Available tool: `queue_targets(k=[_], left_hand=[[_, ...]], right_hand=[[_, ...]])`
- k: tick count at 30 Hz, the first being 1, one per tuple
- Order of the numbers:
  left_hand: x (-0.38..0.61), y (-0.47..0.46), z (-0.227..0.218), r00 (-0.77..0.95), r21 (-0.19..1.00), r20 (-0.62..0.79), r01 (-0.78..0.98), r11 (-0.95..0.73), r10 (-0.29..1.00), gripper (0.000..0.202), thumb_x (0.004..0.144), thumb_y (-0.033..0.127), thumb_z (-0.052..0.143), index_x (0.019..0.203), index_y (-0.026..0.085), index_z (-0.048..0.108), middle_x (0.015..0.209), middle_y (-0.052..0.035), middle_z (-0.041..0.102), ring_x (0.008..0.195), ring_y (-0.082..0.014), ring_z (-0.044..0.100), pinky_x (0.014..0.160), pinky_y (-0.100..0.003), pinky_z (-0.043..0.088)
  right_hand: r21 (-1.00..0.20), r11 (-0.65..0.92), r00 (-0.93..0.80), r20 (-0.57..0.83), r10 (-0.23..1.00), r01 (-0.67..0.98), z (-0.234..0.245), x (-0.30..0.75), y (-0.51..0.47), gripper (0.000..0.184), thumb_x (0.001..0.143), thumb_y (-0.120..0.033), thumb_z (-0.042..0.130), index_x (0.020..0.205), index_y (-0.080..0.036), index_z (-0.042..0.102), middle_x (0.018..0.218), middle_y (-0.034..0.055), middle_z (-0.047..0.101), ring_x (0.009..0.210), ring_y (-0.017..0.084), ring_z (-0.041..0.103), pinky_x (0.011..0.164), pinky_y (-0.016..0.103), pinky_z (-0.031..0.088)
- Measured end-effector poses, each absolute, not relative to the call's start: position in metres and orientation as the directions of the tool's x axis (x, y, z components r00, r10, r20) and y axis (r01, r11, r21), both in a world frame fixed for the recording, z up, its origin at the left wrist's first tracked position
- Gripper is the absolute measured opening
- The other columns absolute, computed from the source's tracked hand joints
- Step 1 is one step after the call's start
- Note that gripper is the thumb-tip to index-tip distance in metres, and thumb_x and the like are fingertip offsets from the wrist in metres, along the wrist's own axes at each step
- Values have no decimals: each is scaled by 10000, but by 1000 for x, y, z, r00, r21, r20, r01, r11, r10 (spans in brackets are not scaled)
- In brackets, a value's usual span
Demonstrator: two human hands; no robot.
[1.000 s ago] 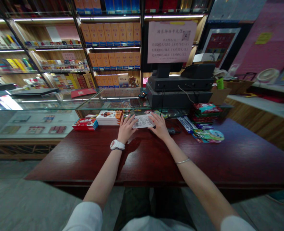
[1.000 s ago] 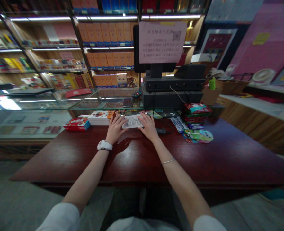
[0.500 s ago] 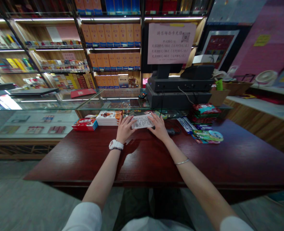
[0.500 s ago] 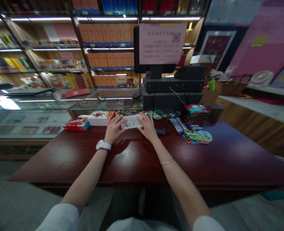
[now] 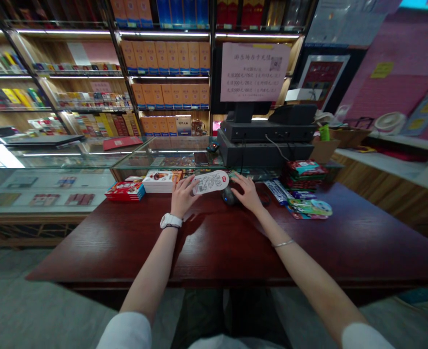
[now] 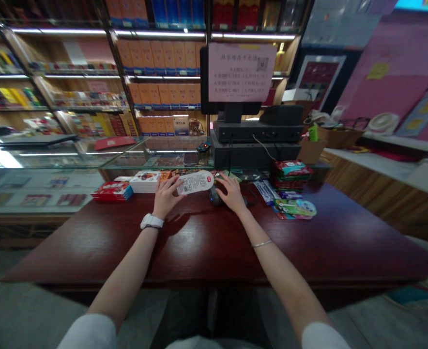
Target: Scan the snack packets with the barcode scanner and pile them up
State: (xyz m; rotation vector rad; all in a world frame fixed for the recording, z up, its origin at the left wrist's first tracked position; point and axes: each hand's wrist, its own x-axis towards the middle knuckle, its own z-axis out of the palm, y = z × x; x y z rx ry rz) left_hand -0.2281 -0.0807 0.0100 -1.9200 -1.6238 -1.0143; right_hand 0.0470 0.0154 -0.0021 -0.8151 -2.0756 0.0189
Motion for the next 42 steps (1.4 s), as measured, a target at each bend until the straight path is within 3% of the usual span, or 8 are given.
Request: queue_targets(k=[8, 15, 21, 28, 32, 36, 42], left_hand=[[-228, -76, 4, -21, 190, 752, 964, -187, 658, 451, 780, 348, 737, 1221, 299, 653, 1389, -51, 590, 1210, -295, 574, 1207, -566, 207], [-233, -76, 1, -64, 219, 752, 963, -158, 656, 432, 782, 332, 732, 1205, 297, 654, 1401, -51, 579, 1250, -307, 557, 1205, -570, 205], [-231, -76, 0, -70, 251, 734, 952, -175, 675, 404, 792, 366, 722, 1184, 290, 661, 1415, -48, 568, 1282, -312, 533, 1215, -572, 168], [-230, -74, -2, -59, 234, 754, 955, -185, 654, 408, 770, 339, 752, 1164, 274, 669, 1399, -57, 582, 1250, -309, 558, 1216, -563, 182], [-230, -74, -2, -64, 240, 750, 954, -181, 658, 402, 769, 343, 752, 1157, 274, 675, 1404, -56, 578, 1254, -312, 557, 1216, -563, 182], [-231, -75, -2, -65, 247, 745, 951, -184, 664, 401, 782, 344, 737, 1172, 281, 669, 1411, -56, 572, 1251, -305, 563, 1219, -560, 176], [-233, -74, -5, -69, 252, 747, 950, -185, 661, 418, 779, 351, 734, 1185, 282, 663, 1414, -57, 568, 1266, -296, 555, 1230, -545, 155]], right_hand=[[-275, 791, -563, 579, 590, 546, -8, 73, 14, 535, 915, -423, 561, 1416, -250, 486, 1523, 101, 435, 1411, 266, 398, 1153, 530, 305], [-292, 728, -630, 367, 684, 620, -23, 75, 21, 804, 828, -475, 679, 1520, -289, 314, 1581, 98, 322, 1459, 321, 288, 1150, 606, 268], [-300, 651, -637, 156, 755, 697, -31, 76, 24, 802, 866, -402, 641, 1546, -232, 252, 1589, 126, 290, 1456, 316, 297, 1171, 575, 248], [-241, 684, -652, 207, 729, 688, -30, 74, 23, 718, 882, -230, 594, 1531, -199, 288, 1569, 130, 342, 1408, 302, 394, 1129, 528, 346], [-192, 673, -637, 223, 738, 714, -27, 70, 16, 661, 899, -203, 563, 1514, -178, 322, 1524, 140, 425, 1288, 323, 521, 1043, 499, 424], [-157, 655, -616, 237, 752, 739, -24, 67, 12, 625, 908, -190, 534, 1502, -172, 339, 1474, 142, 490, 1224, 318, 558, 1013, 475, 432], [-254, 680, -577, 378, 724, 688, -17, 70, 13, 607, 918, -254, 502, 1494, -153, 340, 1429, 156, 527, 1241, 307, 551, 1035, 488, 433]])
